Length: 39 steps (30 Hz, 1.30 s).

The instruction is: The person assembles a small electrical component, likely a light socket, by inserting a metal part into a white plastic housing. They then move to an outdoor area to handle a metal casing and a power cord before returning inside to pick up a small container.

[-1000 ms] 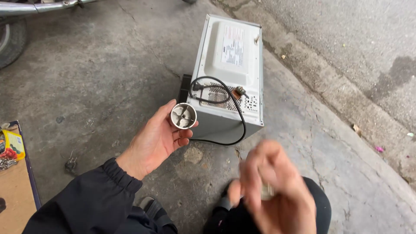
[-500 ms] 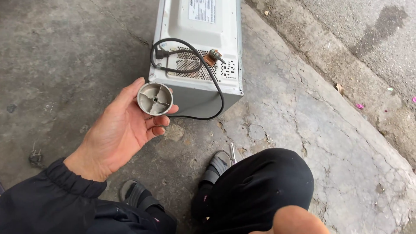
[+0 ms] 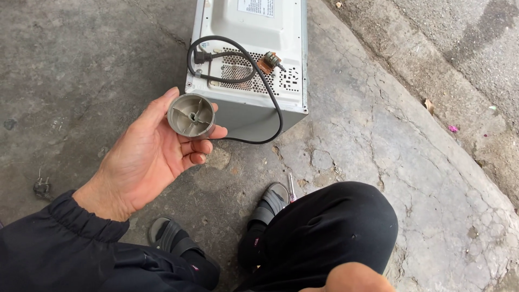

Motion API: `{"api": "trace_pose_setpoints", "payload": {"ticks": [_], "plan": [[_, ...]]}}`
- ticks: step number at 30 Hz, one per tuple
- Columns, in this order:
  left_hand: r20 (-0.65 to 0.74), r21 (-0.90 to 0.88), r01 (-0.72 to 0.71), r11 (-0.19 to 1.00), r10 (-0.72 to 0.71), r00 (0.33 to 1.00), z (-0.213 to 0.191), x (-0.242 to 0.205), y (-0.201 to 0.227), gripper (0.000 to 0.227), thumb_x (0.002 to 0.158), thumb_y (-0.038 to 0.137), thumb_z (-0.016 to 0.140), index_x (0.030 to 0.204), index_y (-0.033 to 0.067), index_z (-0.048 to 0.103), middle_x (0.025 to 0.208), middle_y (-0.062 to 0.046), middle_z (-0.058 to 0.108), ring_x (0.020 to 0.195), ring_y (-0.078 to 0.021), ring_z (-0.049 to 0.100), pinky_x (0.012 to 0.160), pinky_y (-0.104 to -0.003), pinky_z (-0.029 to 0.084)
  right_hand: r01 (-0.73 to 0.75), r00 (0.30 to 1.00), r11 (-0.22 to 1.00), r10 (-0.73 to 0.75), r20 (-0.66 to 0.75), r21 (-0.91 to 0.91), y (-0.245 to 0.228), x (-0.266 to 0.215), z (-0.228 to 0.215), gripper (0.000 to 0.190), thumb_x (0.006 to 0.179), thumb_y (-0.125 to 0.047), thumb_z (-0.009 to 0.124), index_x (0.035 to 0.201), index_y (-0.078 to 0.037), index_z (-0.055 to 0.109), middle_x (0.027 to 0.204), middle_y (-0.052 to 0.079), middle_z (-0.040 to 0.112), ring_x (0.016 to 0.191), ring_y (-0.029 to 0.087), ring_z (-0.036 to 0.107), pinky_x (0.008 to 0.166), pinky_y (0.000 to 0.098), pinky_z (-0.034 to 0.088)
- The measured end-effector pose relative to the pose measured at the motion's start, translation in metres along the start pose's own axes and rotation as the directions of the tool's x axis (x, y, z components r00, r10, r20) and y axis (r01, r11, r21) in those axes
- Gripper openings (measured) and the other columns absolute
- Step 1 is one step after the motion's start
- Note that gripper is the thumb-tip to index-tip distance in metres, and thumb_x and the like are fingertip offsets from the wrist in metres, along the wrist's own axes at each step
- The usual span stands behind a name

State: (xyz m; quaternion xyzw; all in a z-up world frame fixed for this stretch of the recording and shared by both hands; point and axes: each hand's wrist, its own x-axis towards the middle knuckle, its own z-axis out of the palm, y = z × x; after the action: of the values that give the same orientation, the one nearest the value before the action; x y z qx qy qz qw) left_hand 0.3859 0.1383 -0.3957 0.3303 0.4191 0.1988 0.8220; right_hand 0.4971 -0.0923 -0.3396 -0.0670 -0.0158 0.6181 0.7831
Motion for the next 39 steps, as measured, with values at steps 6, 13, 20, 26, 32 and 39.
{"api": "trace_pose_setpoints", "payload": {"ticks": [6, 13, 20, 26, 32, 39], "plan": [[0.0, 0.007, 0.006, 1.0, -0.006, 1.0, 0.0, -0.001, 0.0, 0.06, 0.112, 0.05, 0.046, 0.137, 0.0016, 0.072, 0.115, -0.028, 0.081, 0.08, -0.0239, 0.067, 0.071, -0.034, 0.055, -0.012, 1.0, 1.0, 0.012, 0.024, 0.021, -0.002, 0.009, 0.005, 0.031, 0.106, -0.041, 0.052, 0.091, -0.018, 0.036, 0.077, -0.002, 0.041, 0.068, 0.016, 0.039, 0.062, 0.0311, 0.033], [-0.035, -0.047, -0.027, 0.999, 0.026, 0.999, -0.005, 0.002, -0.005, 0.05, 0.107, 0.044, 0.057, 0.132, 0.0023, 0.068, 0.111, -0.027, 0.079, 0.081, -0.0261, 0.067, 0.072, -0.036, 0.055, 0.107, 0.895, 0.927, -0.247, -0.371, -0.361, -0.006, 0.088, -0.053, 0.028, 0.101, -0.03, 0.068, 0.107, -0.003, 0.07, 0.102, 0.021, 0.07, 0.082, 0.028, 0.066, 0.069, 0.0373, 0.055], [-0.141, -0.037, 0.013, 0.999, -0.018, 0.99, 0.0, -0.005, 0.008, 0.04, 0.106, 0.038, 0.063, 0.128, 0.0063, 0.07, 0.115, -0.014, 0.074, 0.095, -0.0278, 0.067, 0.084, -0.04, 0.055, -0.055, 0.766, 0.912, -0.222, -0.603, -0.406, 0.011, 0.121, -0.07, 0.062, 0.101, -0.015, 0.04, 0.15, 0.017, 0.059, 0.152, 0.036, 0.064, 0.134, 0.041, 0.062, 0.114, 0.0443, 0.049], [-0.159, 0.041, -0.036, 0.999, 0.042, 0.986, 0.014, -0.021, 0.026, 0.035, 0.104, 0.023, 0.065, 0.13, 0.0015, 0.074, 0.123, -0.014, 0.076, 0.108, -0.0241, 0.067, 0.102, -0.039, 0.057, -0.145, 0.736, 0.862, -0.234, -0.635, -0.485, 0.002, 0.126, -0.068, 0.043, 0.107, -0.01, 0.055, 0.139, 0.015, 0.069, 0.122, 0.031, 0.073, 0.114, 0.041, 0.071, 0.114, 0.0445, 0.056], [-0.248, 0.25, -0.08, 0.965, 0.144, 0.958, 0.001, -0.021, 0.029, 0.061, 0.089, 0.019, 0.075, 0.15, 0.0102, 0.073, 0.13, -0.005, 0.082, 0.116, -0.0147, 0.072, 0.108, -0.032, 0.056, -0.004, 0.779, 0.635, -0.483, -0.401, -0.772, -0.043, 0.172, -0.076, 0.016, 0.103, -0.014, 0.06, 0.106, 0.0, 0.067, 0.094, 0.013, 0.065, 0.072, 0.019, 0.055, 0.059, 0.0315, 0.036], [-0.278, 0.456, -0.238, 0.858, 0.391, 0.877, -0.012, -0.018, 0.027, 0.058, 0.084, 0.017, 0.086, 0.141, 0.0152, 0.076, 0.129, -0.002, 0.088, 0.113, -0.0101, 0.081, 0.104, -0.023, 0.062, -0.29, 0.817, -0.262, -0.568, -0.095, -0.92, -0.095, 0.269, -0.128, 0.045, 0.102, -0.041, 0.062, 0.133, -0.01, 0.071, 0.107, 0.01, 0.077, 0.092, 0.021, 0.07, 0.083, 0.036, 0.056]]}}
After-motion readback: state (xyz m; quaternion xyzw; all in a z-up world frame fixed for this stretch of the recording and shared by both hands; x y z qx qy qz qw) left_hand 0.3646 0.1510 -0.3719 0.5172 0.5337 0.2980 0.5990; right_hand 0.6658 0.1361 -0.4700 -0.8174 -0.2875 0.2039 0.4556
